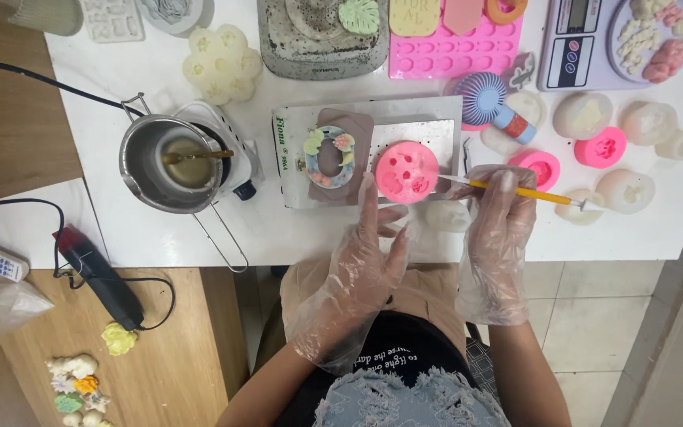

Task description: Making decorative candles using silicone molds, liquid wax, and various tools.

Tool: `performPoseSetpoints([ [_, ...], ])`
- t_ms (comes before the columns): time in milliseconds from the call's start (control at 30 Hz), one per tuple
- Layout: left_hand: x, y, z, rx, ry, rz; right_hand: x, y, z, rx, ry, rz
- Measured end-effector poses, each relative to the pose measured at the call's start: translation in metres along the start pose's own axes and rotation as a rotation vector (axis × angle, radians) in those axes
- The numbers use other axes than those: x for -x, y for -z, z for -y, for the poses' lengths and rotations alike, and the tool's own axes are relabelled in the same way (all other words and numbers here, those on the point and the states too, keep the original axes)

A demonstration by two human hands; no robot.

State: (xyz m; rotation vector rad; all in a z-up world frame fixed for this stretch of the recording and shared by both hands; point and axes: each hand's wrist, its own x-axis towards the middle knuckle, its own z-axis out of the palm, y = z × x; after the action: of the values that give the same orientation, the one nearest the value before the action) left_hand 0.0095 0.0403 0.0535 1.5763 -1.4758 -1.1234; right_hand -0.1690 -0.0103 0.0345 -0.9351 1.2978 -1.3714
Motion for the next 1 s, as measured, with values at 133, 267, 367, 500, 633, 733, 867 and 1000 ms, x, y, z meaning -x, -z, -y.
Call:
performPoseSetpoints([
  [133,-0.013,-0.006,0.008,-0.045,0.026,-0.017,0.0,0.0,-0.003,0.128,-0.069,-0.019],
  [267,-0.02,-0.01,0.003,-0.053,0.13,0.002,0.003,-0.011,0.018,0.258,-0.075,-0.033],
  [367,-0.02,-0.011,0.005,-0.061,0.109,0.004,0.007,-0.011,0.024,0.254,0.034,0.054],
  [500,-0.02,-0.014,0.013,-0.082,0.05,-0.031,0.0,-0.016,0.038,0.432,0.053,0.134],
  [633,-0.026,-0.01,0.012,-0.185,0.122,0.04,-0.021,-0.036,0.058,0.727,0.213,0.36],
  [733,-0.021,-0.017,0.028,-0.212,0.03,0.044,-0.026,-0.051,0.067,0.774,0.08,0.314],
  [867,-0.028,-0.008,0.021,-0.27,-0.028,0.044,-0.036,-0.066,0.077,0.9,0.018,0.348],
  [1000,-0.029,-0.008,0.017,-0.35,-0.07,-0.03,-0.041,-0.079,0.085,0.987,0.036,0.394],
])
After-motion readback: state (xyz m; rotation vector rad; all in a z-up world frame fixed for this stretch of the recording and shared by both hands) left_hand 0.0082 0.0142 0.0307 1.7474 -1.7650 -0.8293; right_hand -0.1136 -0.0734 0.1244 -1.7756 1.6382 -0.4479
